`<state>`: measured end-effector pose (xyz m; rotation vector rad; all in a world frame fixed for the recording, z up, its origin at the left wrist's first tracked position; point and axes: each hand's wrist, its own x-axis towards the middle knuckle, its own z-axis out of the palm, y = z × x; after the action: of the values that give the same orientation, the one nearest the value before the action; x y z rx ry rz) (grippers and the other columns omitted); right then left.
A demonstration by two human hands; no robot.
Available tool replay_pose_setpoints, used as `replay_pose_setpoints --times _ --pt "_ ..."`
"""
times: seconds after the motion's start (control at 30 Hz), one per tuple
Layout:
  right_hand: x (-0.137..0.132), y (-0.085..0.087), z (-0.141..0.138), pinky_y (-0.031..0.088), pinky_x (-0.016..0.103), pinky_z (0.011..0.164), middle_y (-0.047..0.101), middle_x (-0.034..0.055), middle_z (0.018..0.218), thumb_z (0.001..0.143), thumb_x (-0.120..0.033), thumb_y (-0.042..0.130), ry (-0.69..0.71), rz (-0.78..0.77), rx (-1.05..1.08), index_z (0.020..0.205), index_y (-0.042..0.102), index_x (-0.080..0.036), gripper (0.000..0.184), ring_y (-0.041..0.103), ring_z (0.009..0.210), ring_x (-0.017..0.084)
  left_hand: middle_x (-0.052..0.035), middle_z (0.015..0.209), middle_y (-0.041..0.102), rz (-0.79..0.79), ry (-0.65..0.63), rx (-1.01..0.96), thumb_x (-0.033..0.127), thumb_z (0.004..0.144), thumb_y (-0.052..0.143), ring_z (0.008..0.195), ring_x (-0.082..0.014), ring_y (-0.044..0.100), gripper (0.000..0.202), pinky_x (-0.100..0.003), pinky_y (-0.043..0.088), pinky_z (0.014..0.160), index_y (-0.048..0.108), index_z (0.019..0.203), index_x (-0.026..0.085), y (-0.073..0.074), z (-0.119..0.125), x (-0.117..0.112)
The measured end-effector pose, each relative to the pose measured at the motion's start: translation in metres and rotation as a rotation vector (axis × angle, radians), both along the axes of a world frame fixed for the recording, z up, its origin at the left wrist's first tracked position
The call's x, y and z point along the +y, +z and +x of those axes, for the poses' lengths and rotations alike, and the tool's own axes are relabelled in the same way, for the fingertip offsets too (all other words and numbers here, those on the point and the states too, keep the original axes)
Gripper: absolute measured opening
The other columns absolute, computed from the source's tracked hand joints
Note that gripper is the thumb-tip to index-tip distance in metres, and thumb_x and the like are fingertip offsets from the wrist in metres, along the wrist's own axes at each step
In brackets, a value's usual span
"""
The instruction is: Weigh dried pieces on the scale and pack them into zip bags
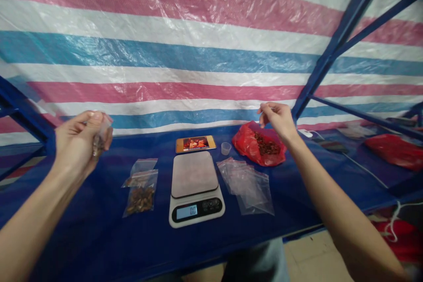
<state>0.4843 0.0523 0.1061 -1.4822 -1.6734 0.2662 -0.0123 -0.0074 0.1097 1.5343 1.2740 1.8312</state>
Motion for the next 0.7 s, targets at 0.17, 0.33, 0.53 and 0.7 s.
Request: replay_pose_setpoints --times 0.17,0.33,0.53,0.7 --pt "0.022 -0.031 0.031 0.055 0.036 0.075 0.076 0.0133 0.076 0.084 -0.030 0.074 -0.151 -0.266 -0.371 0.074 0.075 -0.016 0.016 0.076 0.078 0.030 0.0083 0.044 0.051 -0.423 -0.093 0.290 0.061 0.079 0.078 0.032 -0.0135 0.041 0.044 -0.023 0.031 0.032 0.071 0.095 0.021 -0.059 -0.007 0.011" --pt "0.023 -0.070 0.028 0.054 0.040 0.094 0.074 0.0176 0.123 0.089 -0.023 0.066 -0.133 -0.315 -0.586 0.125 0.075 -0.019 0.038 0.073 0.111 0.034 0.0017 0.080 0.069 -0.404 0.054 0.623 0.068 0.089 0.059 0.080 -0.0244 0.069 0.059 -0.036 0.057 0.078 0.064 0.128 0.024 -0.096 -0.022 0.023" --pt "0.034 -0.095 0.027 0.051 0.047 0.109 0.064 0.0250 0.138 0.084 0.000 0.050 -0.067 -0.249 -0.697 0.141 0.064 -0.009 0.059 0.063 0.130 0.037 -0.0006 0.103 0.072 -0.311 0.255 0.789 0.060 0.100 0.041 0.101 -0.0264 0.070 0.045 -0.038 0.053 0.098 0.061 0.128 0.030 -0.105 -0.060 0.036" --pt "0.052 -0.114 0.039 0.046 0.042 0.118 0.062 0.0236 0.141 0.079 0.005 0.042 0.076 -0.075 -0.721 0.142 0.062 -0.005 0.066 0.061 0.135 0.032 -0.0047 0.117 0.072 -0.268 0.324 0.854 0.056 0.101 0.042 0.114 -0.0305 0.067 0.042 -0.044 0.050 0.107 0.059 0.127 0.028 -0.106 -0.077 0.041"
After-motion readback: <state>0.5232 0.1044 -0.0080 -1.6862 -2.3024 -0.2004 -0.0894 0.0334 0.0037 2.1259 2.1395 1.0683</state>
